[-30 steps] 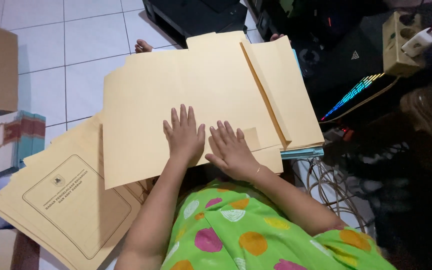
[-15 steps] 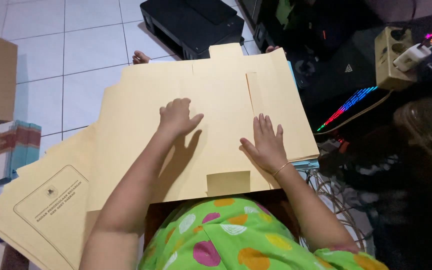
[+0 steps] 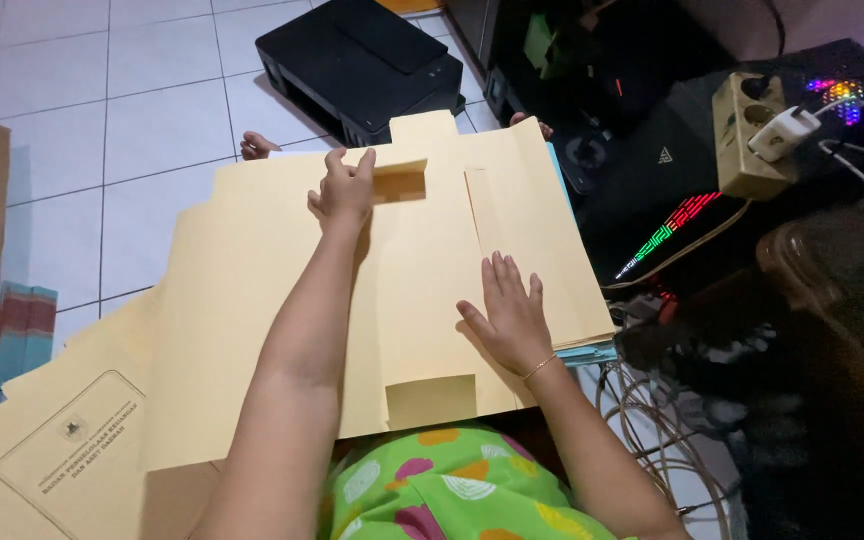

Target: A person is organizing a stack of yellow folders by picking them up one by one, smoothing them out with their hands, and restacking them neatly on the floor.

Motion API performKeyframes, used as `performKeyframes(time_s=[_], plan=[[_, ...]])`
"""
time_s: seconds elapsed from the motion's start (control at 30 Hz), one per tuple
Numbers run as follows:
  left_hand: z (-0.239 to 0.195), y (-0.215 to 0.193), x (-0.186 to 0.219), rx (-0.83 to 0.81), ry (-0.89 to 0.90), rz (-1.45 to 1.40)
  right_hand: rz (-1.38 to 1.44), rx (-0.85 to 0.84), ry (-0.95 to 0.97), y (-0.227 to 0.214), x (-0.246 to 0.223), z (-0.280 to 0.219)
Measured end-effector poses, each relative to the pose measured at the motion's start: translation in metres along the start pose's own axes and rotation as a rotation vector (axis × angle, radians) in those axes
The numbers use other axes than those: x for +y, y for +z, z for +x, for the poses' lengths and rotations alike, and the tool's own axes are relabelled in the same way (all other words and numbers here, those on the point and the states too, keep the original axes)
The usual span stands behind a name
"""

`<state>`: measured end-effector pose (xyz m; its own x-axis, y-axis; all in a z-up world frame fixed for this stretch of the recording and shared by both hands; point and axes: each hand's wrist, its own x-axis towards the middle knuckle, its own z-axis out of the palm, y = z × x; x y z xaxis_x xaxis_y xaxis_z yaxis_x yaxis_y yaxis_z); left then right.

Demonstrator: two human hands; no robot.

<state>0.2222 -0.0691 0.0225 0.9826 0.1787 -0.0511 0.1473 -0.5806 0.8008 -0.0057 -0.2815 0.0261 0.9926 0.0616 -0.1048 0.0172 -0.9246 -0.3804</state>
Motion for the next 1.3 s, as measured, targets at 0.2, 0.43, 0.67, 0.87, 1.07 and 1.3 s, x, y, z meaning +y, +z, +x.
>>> performKeyframes(time_s=[0.2, 0.43, 0.67, 0.87, 1.07, 1.3], plan=[[-0.035, 0.022, 0.022, -0.152, 0.225, 0.664, -0.028, 0.014, -0.008, 0.006, 0.005, 0.002], [-0.048, 0.046, 0.034, -0.386, 0.443, 0.648, -0.018, -0.005, -0.001, 0.004, 0.003, 0.002], [-0.049, 0.043, 0.023, -0.111, 0.05, 0.566, -0.015, -0.018, 0.009, 0.0, -0.002, -0.001], [-0.034, 0.04, 0.019, -0.334, 0.428, 0.702, -0.028, -0.013, 0.015, 0.003, 0.0, 0.002], [-0.039, 0.019, 0.012, -0.082, 0.03, 0.601, -0.002, -0.007, 0.018, -0.002, -0.003, 0.0], [-0.109, -0.023, -0.014, -0.121, -0.013, 0.564, 0.016, 0.01, 0.017, 0.0, -0.002, -0.001]])
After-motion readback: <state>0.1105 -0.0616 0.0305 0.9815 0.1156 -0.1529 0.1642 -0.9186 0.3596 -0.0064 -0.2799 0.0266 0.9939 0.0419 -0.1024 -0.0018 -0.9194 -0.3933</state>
